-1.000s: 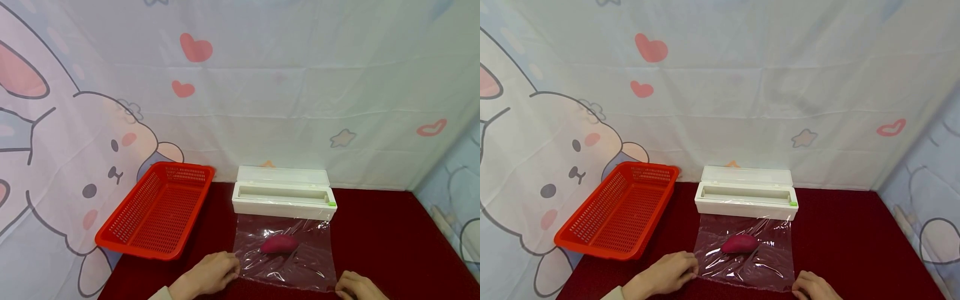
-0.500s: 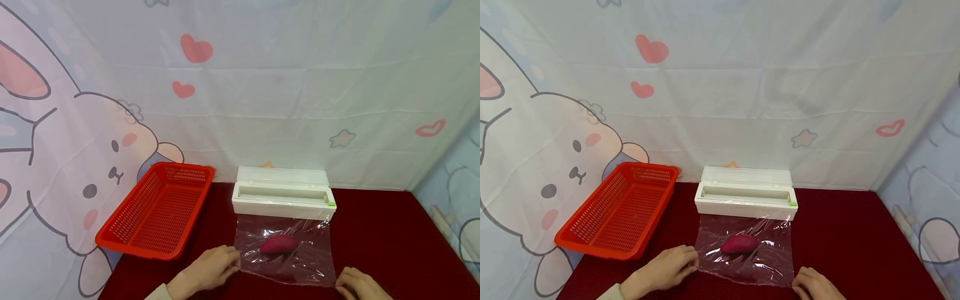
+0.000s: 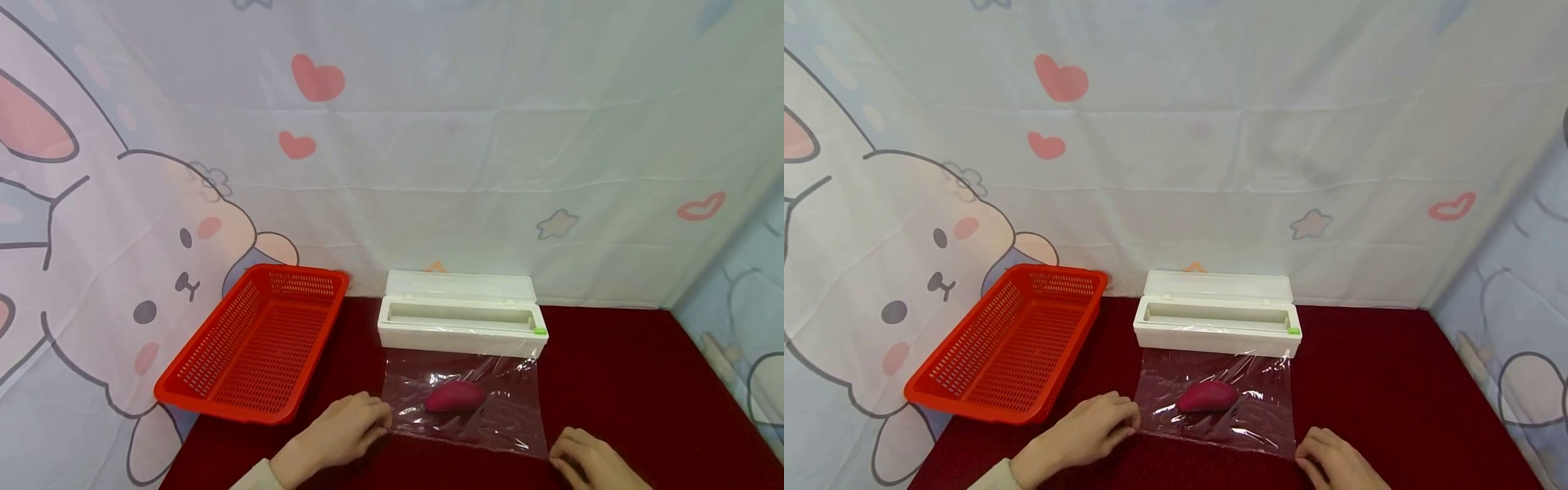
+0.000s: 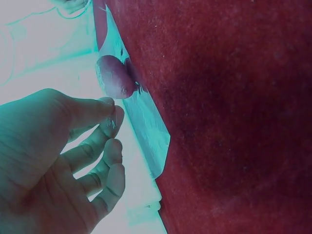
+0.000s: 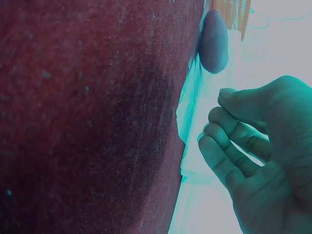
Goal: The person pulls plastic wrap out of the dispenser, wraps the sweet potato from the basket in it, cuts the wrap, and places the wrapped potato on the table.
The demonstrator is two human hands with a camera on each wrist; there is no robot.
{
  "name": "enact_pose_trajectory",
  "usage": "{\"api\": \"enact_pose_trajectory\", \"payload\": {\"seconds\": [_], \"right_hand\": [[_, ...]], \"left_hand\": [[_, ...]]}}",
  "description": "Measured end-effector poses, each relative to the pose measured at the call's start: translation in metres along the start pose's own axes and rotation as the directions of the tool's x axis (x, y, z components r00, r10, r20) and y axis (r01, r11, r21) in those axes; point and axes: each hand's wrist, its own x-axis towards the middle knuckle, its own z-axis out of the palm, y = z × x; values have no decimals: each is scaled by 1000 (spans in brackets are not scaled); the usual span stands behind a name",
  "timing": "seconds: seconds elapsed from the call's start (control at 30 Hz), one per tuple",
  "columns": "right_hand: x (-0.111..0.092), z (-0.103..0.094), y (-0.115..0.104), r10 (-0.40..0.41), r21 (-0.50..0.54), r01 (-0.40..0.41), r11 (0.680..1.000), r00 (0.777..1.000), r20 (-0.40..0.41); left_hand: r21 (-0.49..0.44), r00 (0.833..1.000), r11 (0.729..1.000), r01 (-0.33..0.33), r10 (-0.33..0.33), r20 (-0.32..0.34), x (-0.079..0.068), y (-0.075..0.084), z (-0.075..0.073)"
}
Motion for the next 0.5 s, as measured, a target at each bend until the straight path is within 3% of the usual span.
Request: {"api": "enact_pose_trajectory", "payload": {"seconds": [0.2, 0.37, 0.5], "right_hand": [[1, -2, -1, -18, -1, 18, 1000, 1000, -21], [3, -2, -1, -78, -28, 76, 997, 994, -82], [3, -4, -2, -70, -30, 68, 997, 993, -91]], "left_hand": [[-15, 1000, 1000, 16, -16, 8, 1, -3, -2], [-25, 999, 999, 36, -35, 23, 1, -3, -6], [-34, 999, 999, 38, -38, 16, 1, -4, -9]]}}
